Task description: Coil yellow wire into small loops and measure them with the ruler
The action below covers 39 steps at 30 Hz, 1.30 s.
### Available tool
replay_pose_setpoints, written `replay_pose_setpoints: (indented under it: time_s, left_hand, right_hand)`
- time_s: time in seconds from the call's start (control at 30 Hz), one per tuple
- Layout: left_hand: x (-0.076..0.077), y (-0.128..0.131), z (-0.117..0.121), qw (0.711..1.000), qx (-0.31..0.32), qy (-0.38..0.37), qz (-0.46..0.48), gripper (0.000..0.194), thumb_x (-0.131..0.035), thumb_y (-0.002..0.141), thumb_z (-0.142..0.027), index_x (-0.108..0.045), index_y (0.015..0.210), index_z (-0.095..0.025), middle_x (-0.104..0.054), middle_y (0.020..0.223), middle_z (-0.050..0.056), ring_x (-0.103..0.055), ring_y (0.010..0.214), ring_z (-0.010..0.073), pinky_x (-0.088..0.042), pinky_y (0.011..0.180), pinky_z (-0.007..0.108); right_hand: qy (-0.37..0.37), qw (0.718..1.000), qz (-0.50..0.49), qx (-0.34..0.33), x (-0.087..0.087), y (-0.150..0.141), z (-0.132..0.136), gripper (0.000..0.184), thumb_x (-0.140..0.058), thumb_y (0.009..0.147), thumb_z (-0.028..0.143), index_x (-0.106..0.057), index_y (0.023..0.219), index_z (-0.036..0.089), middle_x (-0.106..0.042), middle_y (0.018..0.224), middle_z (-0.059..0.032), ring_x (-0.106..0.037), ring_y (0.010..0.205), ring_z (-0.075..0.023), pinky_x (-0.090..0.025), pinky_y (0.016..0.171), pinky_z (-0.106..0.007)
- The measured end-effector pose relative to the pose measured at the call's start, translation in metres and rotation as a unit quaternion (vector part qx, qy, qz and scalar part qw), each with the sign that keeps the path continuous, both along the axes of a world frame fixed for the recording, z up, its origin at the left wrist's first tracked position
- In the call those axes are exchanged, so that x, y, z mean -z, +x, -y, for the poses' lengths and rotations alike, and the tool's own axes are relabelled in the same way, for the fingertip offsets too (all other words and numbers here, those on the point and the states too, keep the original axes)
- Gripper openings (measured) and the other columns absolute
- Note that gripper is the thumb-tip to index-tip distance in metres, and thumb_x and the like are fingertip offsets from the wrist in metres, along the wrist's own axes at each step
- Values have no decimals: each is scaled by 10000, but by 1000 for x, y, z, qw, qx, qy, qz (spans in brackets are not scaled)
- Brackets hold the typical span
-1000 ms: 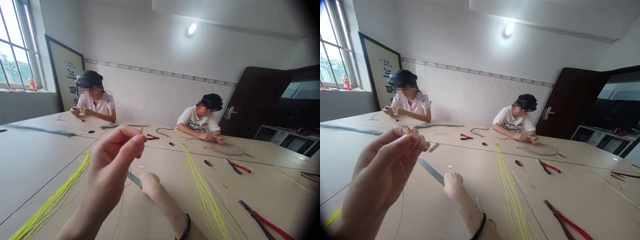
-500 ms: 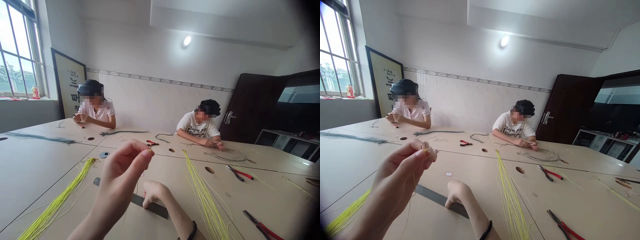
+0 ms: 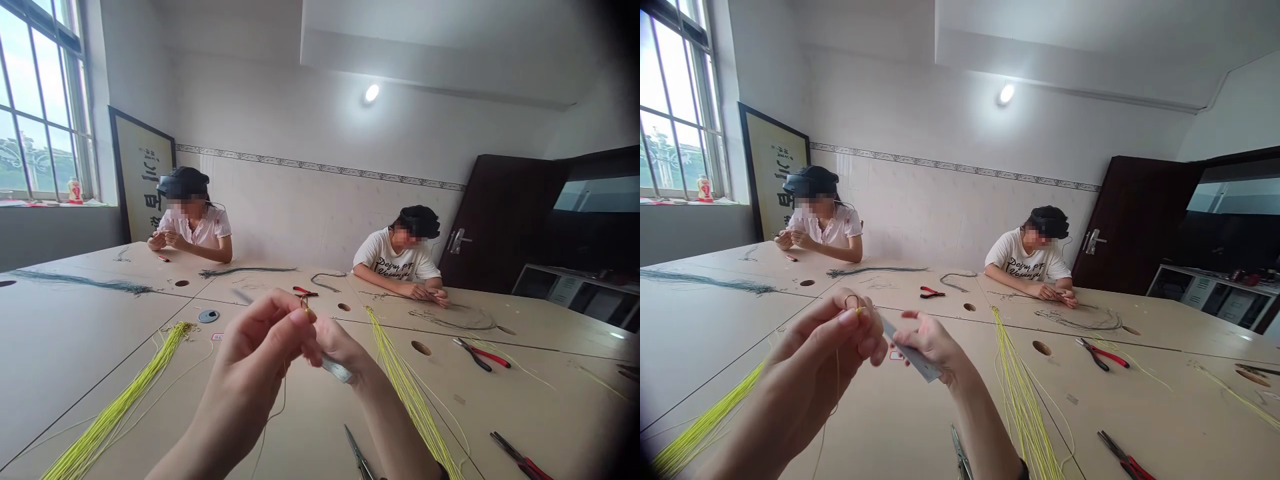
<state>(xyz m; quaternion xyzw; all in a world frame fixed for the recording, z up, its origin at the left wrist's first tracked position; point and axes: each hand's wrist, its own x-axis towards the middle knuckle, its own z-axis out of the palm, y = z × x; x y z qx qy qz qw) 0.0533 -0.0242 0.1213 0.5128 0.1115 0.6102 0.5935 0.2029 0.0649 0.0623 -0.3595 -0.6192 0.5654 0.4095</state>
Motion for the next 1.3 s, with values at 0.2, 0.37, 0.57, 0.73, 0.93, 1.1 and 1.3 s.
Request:
replay_pose_setpoints:
  time_s: [0.2,0.37,0.57,0.73,0.93,1.1,1.3]
  left_hand:
    - [-3,2,2,999,24,-41,14,160,-630,858,-259,-621,708,-203,-538,619,-48,-449,485,23,-358,460,95]
    - [-1,4,3,998,2,-63,4,215,-675,822,-307,-581,672,-185,-456,600,-53,-335,493,28,-301,456,107]
    - [2,6,7,998,-29,-36,-30,223,-659,831,-327,-582,667,-195,-513,594,-60,-433,422,13,-302,415,110]
    - [4,7,6,998,-32,-11,-44,227,-644,845,-338,-588,672,-204,-566,620,-64,-503,458,26,-365,464,126]
    - [7,1,2,993,-101,12,-58,139,-633,860,-357,-646,762,-260,-655,960,-57,-578,953,86,-467,794,137]
    - [4,-5,2,994,-90,37,-43,150,-617,873,-349,-657,770,-249,-627,1266,-36,-452,1299,167,-416,1029,242]
    - [-3,-2,-3,990,-136,-8,31,189,-622,868,-304,-680,709,-219,-624,1281,-49,-601,1158,199,-551,878,241]
  right_hand:
    - [50,960,-209,177,-43,-3,49,421,-805,624,440,-590,856,161,-571,654,42,-526,535,-62,-484,453,-150]
    - [149,897,-303,285,-57,-8,81,399,-808,621,441,-522,746,192,-528,629,72,-537,566,-61,-514,434,-124]
    - [314,832,-282,360,-51,-10,101,178,-700,791,329,-587,917,275,-592,691,37,-600,571,-109,-529,406,-181]
    - [372,805,-291,359,-46,-13,112,176,-580,885,217,-554,1024,322,-645,791,21,-672,642,-142,-531,408,-196]
    - [387,867,-91,300,-51,5,119,123,-489,934,299,-563,1030,279,-651,728,3,-668,674,-164,-574,568,-272]
    - [358,890,204,193,-59,18,117,290,-444,927,412,-633,798,234,-555,523,21,-533,438,-120,-394,380,-207]
    - [375,841,314,233,-57,23,105,394,-467,908,461,-533,602,221,-526,431,46,-435,326,-92,-301,308,-201]
